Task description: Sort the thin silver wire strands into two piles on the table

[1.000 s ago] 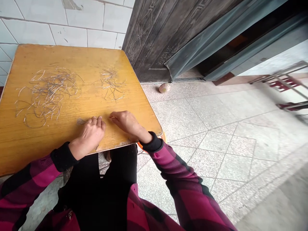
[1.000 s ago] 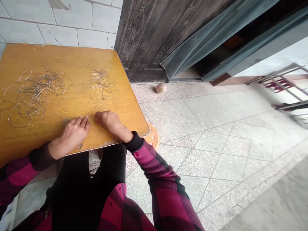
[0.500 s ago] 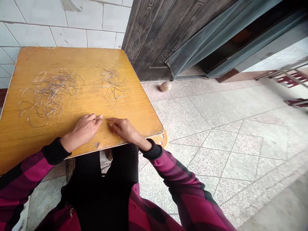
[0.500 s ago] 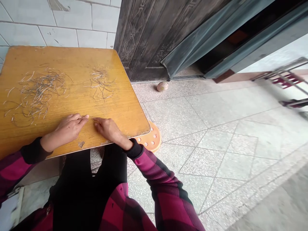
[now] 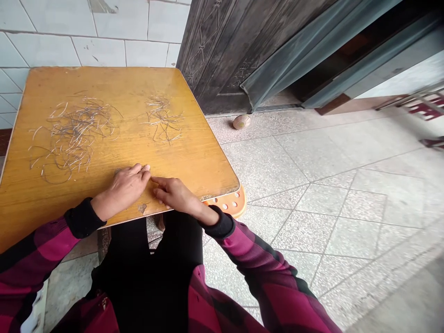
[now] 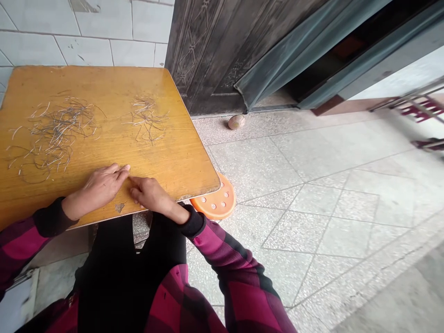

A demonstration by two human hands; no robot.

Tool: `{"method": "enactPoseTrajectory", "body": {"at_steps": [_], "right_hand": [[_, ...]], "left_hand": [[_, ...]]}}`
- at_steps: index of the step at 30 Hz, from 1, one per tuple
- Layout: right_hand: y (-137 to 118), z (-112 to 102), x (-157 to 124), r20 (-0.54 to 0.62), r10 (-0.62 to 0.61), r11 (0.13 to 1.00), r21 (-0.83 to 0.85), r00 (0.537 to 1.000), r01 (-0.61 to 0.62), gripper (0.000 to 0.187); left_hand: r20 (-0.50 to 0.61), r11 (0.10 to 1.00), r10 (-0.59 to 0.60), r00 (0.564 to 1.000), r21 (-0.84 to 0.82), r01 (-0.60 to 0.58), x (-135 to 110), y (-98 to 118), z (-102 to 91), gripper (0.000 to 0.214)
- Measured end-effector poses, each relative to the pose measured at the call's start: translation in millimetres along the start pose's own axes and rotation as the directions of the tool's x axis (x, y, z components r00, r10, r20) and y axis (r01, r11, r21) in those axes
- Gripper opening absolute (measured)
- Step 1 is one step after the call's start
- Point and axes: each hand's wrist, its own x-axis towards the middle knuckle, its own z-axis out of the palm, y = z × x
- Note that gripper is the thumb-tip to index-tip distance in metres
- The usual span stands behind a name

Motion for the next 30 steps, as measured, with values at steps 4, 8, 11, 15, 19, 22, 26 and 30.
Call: {"method": "enactPoseTrajectory", "body": {"at_steps": [4,8,11,15,19,22,26,30], "right_hand": [[4,-3,2,0.002,0.158,0.913,0.38,0.988,-0.146,0.042],[8,7,1,0.085,0.31,0.681,0.675,0.947,-0.283,0.044],[5,20,-1,0.11,0.34,0.605,0.735,0.934,-0.307,0.049],[4,30,-5,-0.001,0.271,0.765,0.607,0.963,-0.215,0.05],[9,28,-9,-0.161,0.184,0.919,0.378,0.97,-0.112,0.048],[14,27,-11,-0.165,0.165,0.927,0.364,0.972,-0.095,0.048],[19,28,-11,-0.18,0.152,0.914,0.399,0.972,-0.069,0.046],[21,27,-10,-0.162,0.15,0.897,0.437,0.975,-0.065,0.046]], "left_hand": [[-0.019,1.0,0.011,1.0,0.007,-0.011,0,0,1.9,0.029],[-0.009,0.999,0.016,1.0,-0.035,-0.017,0,-4,0.6,0.029],[0.032,0.999,0.037,0.999,-0.029,-0.036,0,-5,-1.4,0.028],[0.054,0.998,0.058,0.997,-0.014,-0.057,0,-7,-2.3,0.03],[0.03,0.994,0.074,0.997,-0.081,-0.071,0,-19,0.4,0.037],[0.065,0.957,0.07,0.995,-0.286,-0.049,0,-42,6.3,0.052],[0.139,0.698,0.106,0.985,-0.715,0.026,-1,-74,16.0,0.062],[0.137,0.345,-0.033,0.99,-0.928,0.14,-4,-85,18.0,0.054]]}}
